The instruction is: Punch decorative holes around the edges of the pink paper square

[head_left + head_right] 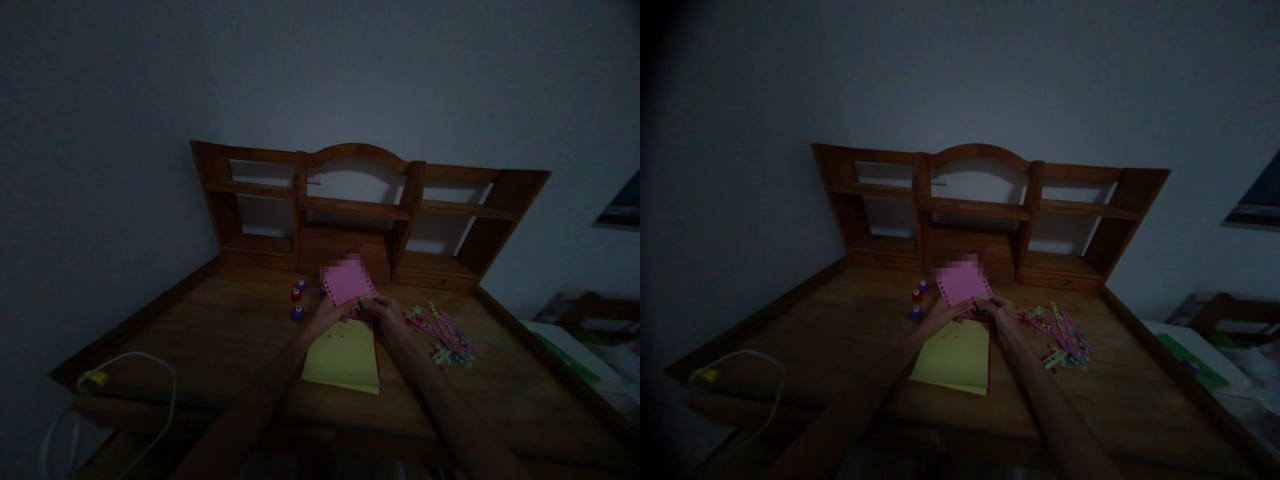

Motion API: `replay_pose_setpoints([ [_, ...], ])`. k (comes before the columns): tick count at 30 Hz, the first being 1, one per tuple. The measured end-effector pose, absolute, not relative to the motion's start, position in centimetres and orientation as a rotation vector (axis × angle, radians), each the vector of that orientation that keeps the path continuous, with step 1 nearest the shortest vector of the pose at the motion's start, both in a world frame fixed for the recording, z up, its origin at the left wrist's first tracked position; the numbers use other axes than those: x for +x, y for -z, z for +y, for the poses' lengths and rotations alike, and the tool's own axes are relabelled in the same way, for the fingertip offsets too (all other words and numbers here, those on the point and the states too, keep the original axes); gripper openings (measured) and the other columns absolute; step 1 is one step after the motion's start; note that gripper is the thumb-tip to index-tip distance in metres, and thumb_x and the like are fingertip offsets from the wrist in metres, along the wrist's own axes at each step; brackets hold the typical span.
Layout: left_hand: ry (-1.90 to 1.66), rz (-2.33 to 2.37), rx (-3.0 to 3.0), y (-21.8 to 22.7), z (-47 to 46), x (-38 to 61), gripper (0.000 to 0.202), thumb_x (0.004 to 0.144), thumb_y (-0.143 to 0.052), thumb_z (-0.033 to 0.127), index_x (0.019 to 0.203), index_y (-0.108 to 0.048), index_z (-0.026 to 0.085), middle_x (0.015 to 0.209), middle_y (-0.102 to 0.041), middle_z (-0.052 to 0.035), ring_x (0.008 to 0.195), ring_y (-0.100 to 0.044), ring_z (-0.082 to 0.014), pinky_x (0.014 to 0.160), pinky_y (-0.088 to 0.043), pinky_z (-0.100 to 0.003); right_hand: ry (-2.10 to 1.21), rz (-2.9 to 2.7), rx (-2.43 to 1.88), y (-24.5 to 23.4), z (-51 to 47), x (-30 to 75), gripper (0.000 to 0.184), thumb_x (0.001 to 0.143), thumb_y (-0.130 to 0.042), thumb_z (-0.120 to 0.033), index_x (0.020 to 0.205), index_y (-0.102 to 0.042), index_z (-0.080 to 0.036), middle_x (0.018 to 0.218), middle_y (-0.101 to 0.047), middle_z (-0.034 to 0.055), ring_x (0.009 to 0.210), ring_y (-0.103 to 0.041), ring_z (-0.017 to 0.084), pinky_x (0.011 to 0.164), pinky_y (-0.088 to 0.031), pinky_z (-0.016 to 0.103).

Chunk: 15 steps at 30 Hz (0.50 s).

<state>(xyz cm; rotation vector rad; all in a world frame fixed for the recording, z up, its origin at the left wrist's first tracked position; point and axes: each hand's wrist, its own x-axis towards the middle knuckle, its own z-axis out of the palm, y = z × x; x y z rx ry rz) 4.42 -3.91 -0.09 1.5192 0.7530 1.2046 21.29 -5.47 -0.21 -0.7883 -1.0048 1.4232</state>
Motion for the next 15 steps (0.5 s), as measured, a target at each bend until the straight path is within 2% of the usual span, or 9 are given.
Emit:
replay_pose_setpoints([
  [7, -1.241, 0.788, 1.51, -0.19, -3.82, 4.58, 0.04, 0.074, -0.07, 0.052, 0.067, -0.06, 0.014, 0.056, -0.055, -0.0004, 0.047, -0.047, -0.0103, 0.044, -0.037, -0.021, -1.367, -1.072, -0.811, 1.09, -4.44, 21.53, 0.029, 0.067, -0.082, -0.038, 0.084, -0.072, -0.017, 0.086, -0.075, 0.0079, 0.072, -0.069, 0.022, 0.073, -0.054, 0.036],
  [9, -1.245, 0.775, 1.505, -0.16, -3.77, 4.5, 0.039, 0.076, -0.069, 0.05, 0.068, -0.062, 0.013, 0.058, -0.058, -0.0015, 0.048, -0.049, -0.0109, 0.045, -0.038, -0.022, -1.359, -1.084, -0.789, 1.16, -4.34, 21.39, 0.029, 0.07, -0.08, -0.038, 0.088, -0.072, -0.018, 0.088, -0.074, 0.0074, 0.075, -0.069, 0.022, 0.075, -0.054, 0.037],
  [12, -1.277, 0.725, 1.454, -0.37, -3.92, 4.35, 0.037, 0.079, -0.067, 0.048, 0.089, -0.068, 0.012, 0.08, -0.07, -0.0075, 0.065, -0.061, -0.0161, 0.059, -0.048, -0.025, -1.337, -1.07, -0.762, 0.98, -4.38, 21.18, 0.032, 0.072, -0.079, -0.038, 0.097, -0.07, -0.02, 0.096, -0.074, 0.0065, 0.08, -0.069, 0.022, 0.078, -0.054, 0.037],
  [15, -1.26, 0.663, 1.396, -0.65, -4.17, 4.56, 0.044, 0.077, -0.07, 0.045, 0.107, -0.067, 0.013, 0.107, -0.07, -0.012, 0.092, -0.065, -0.0231, 0.08, -0.051, -0.032, -1.312, -1.032, -0.76, 0.57, -4.67, 21.04, 0.032, 0.072, -0.079, -0.036, 0.099, -0.07, -0.021, 0.099, -0.073, 0.0062, 0.082, -0.068, 0.022, 0.079, -0.054, 0.036],
])
